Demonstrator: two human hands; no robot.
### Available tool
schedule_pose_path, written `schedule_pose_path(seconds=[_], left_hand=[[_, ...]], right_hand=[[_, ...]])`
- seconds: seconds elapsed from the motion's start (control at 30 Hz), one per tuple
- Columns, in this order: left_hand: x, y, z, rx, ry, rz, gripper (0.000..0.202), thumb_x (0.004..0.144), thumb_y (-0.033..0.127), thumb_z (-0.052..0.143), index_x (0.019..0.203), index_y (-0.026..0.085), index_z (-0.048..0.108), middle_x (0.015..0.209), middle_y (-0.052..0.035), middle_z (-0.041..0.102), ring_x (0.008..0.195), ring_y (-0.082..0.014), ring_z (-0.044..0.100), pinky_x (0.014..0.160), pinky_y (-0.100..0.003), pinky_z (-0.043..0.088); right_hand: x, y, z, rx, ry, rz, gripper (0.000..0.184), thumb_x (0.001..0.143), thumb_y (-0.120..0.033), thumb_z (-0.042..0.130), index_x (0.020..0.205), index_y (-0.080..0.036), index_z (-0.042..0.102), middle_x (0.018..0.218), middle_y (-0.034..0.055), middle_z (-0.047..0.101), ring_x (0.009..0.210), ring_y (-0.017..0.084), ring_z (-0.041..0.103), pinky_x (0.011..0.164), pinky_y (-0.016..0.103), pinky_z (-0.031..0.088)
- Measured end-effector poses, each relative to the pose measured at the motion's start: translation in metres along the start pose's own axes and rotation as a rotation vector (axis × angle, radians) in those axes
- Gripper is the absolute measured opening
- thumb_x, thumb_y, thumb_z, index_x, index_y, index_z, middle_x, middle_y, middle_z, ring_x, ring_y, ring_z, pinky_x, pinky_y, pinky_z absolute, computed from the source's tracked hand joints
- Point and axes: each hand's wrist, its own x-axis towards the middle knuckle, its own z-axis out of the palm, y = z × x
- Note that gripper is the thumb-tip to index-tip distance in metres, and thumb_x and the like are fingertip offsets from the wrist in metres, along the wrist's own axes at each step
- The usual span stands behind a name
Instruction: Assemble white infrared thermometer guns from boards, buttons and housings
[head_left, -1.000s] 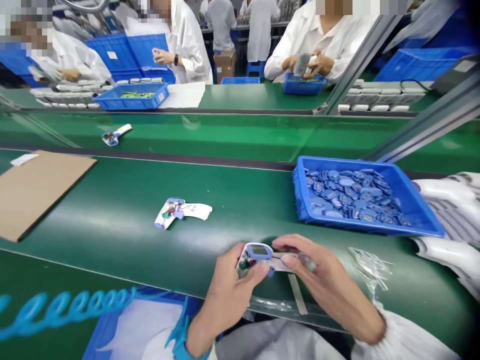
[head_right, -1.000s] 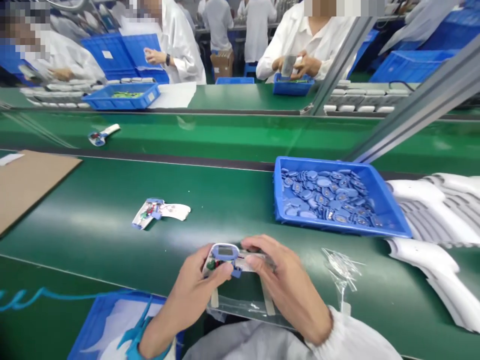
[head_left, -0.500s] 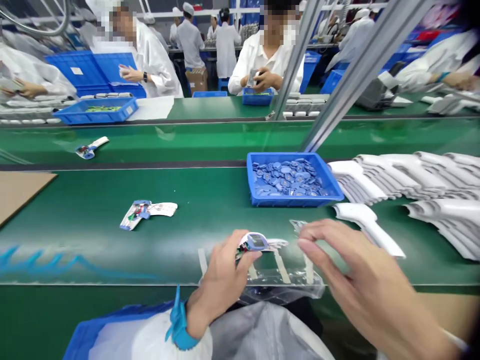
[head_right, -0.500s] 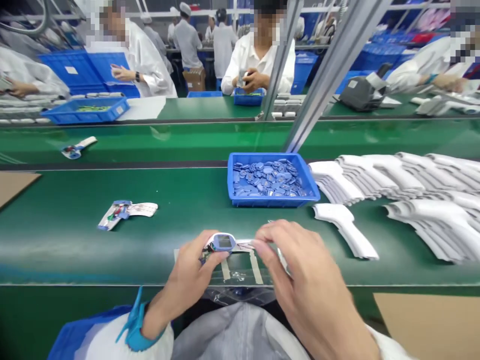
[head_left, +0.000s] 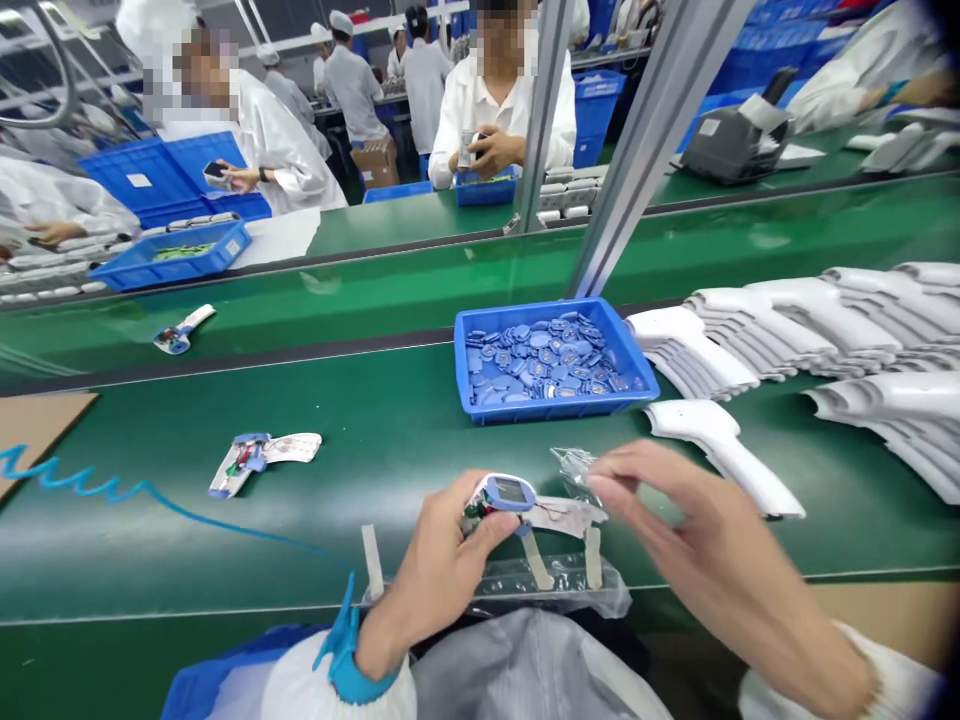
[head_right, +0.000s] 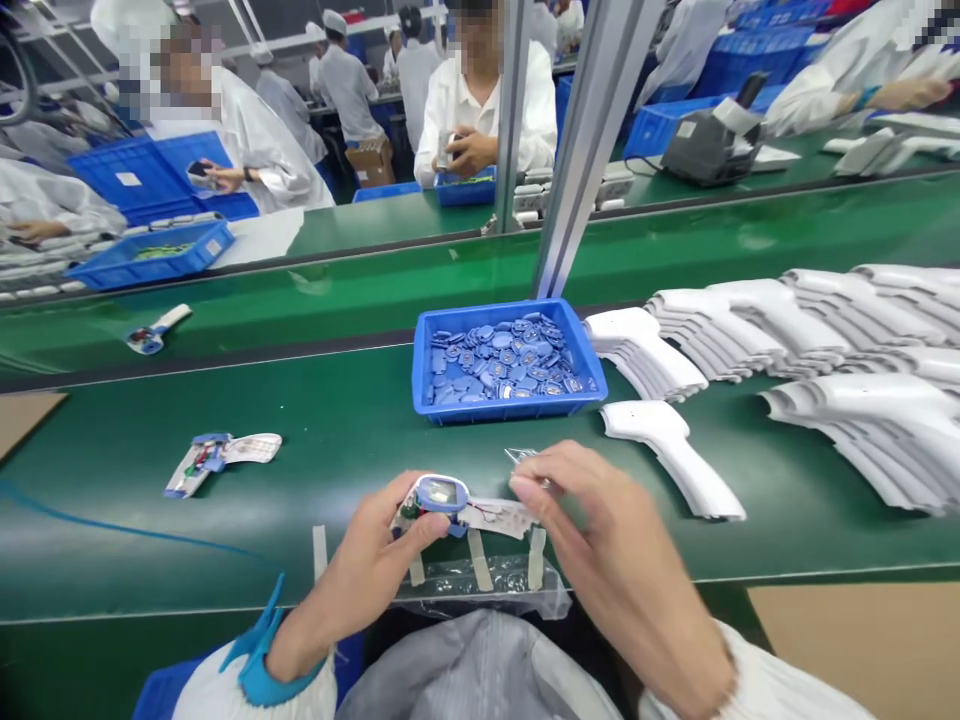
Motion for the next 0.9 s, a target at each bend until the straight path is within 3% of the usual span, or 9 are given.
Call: schedule_pose_path(seconds=[0.1, 0.2, 0.37, 0.53, 0.6, 0.7, 0.77, 0.83, 0.9], left_hand=[[0.004, 0.0, 0.004, 0.016, -0.039, -0.007, 0.018, 0.097, 0.037, 0.058, 0.105, 0.022, 0.063, 0.092, 0.0011, 0.066, 0.082, -0.0156, 0.055, 0.074, -0.026, 0.042], [0.004, 0.001, 0.005, 0.071, -0.05, 0.011, 0.017, 0.097, 0.034, 0.058, 0.107, 0.022, 0.064, 0.096, 0.0001, 0.066, 0.085, -0.0164, 0.056, 0.077, -0.026, 0.042], [0.005, -0.002, 0.001, 0.141, -0.051, 0.022, 0.014, 0.098, 0.03, 0.054, 0.106, 0.023, 0.065, 0.096, -0.0007, 0.068, 0.087, -0.0176, 0.058, 0.08, -0.028, 0.042], [0.01, -0.012, -0.001, -0.238, -0.023, -0.135, 0.023, 0.097, 0.039, 0.055, 0.103, 0.018, 0.064, 0.093, -0.004, 0.067, 0.083, -0.0167, 0.061, 0.077, -0.027, 0.047], [0.011, -0.016, -0.001, -0.4, -0.043, -0.177, 0.026, 0.096, 0.039, 0.057, 0.103, 0.015, 0.063, 0.091, -0.0052, 0.066, 0.08, -0.0154, 0.06, 0.073, -0.025, 0.046], [0.011, -0.019, -0.001, -0.5, -0.078, -0.261, 0.029, 0.094, 0.04, 0.06, 0.105, 0.013, 0.064, 0.081, -0.0046, 0.067, 0.071, -0.0133, 0.057, 0.061, -0.022, 0.04], [0.011, -0.019, 0.0, -0.54, -0.095, -0.31, 0.03, 0.093, 0.04, 0.062, 0.108, 0.013, 0.064, 0.08, -0.0047, 0.067, 0.07, -0.0133, 0.057, 0.058, -0.021, 0.037], [0.01, -0.018, 0.0, -0.574, -0.102, -0.322, 0.032, 0.092, 0.041, 0.064, 0.108, 0.014, 0.064, 0.086, -0.0058, 0.069, 0.075, -0.0143, 0.06, 0.061, -0.022, 0.039], [0.011, -0.019, 0.0, -0.588, -0.116, -0.313, 0.034, 0.092, 0.043, 0.065, 0.107, 0.014, 0.064, 0.092, -0.0066, 0.07, 0.081, -0.0151, 0.061, 0.066, -0.023, 0.041]], right_hand=[[0.007, 0.003, 0.024, 0.135, -0.138, 0.063, 0.019, 0.097, -0.04, 0.055, 0.091, -0.027, 0.067, 0.092, 0.0012, 0.067, 0.081, 0.017, 0.061, 0.07, 0.031, 0.044], [0.008, -0.011, 0.036, 0.033, -0.172, 0.023, 0.022, 0.099, -0.032, 0.053, 0.082, -0.024, 0.064, 0.084, 0.0001, 0.065, 0.078, 0.016, 0.059, 0.069, 0.032, 0.038], [0.004, -0.021, 0.015, -0.285, 0.015, -0.158, 0.028, 0.101, -0.026, 0.04, 0.082, -0.022, 0.059, 0.08, 0.0006, 0.064, 0.073, 0.018, 0.057, 0.07, 0.035, 0.033], [-0.009, 0.05, 0.011, -0.581, 0.072, 0.041, 0.039, 0.099, -0.046, 0.038, 0.076, -0.022, 0.059, 0.078, 0.006, 0.065, 0.07, 0.024, 0.061, 0.06, 0.036, 0.034], [-0.019, 0.081, 0.014, -0.54, 0.064, 0.109, 0.036, 0.098, -0.049, 0.039, 0.093, -0.021, 0.062, 0.082, 0.008, 0.064, 0.07, 0.024, 0.062, 0.058, 0.035, 0.037], [-0.031, 0.114, 0.001, -0.702, 0.252, 0.246, 0.049, 0.092, -0.061, 0.046, 0.114, -0.021, 0.063, 0.102, 0.0161, 0.063, 0.081, 0.03, 0.063, 0.059, 0.039, 0.041], [-0.031, 0.134, -0.018, -0.924, 0.35, 0.34, 0.063, 0.086, -0.072, 0.045, 0.116, -0.02, 0.065, 0.112, 0.0229, 0.062, 0.089, 0.038, 0.062, 0.057, 0.043, 0.038], [-0.028, 0.157, -0.035, -1.005, 0.265, 0.405, 0.067, 0.082, -0.077, 0.045, 0.108, -0.02, 0.071, 0.106, 0.0248, 0.065, 0.085, 0.042, 0.062, 0.05, 0.04, 0.032], [-0.025, 0.178, -0.046, -0.974, 0.153, 0.404, 0.058, 0.083, -0.074, 0.048, 0.097, -0.023, 0.074, 0.096, 0.021, 0.068, 0.075, 0.039, 0.062, 0.046, 0.036, 0.027]])
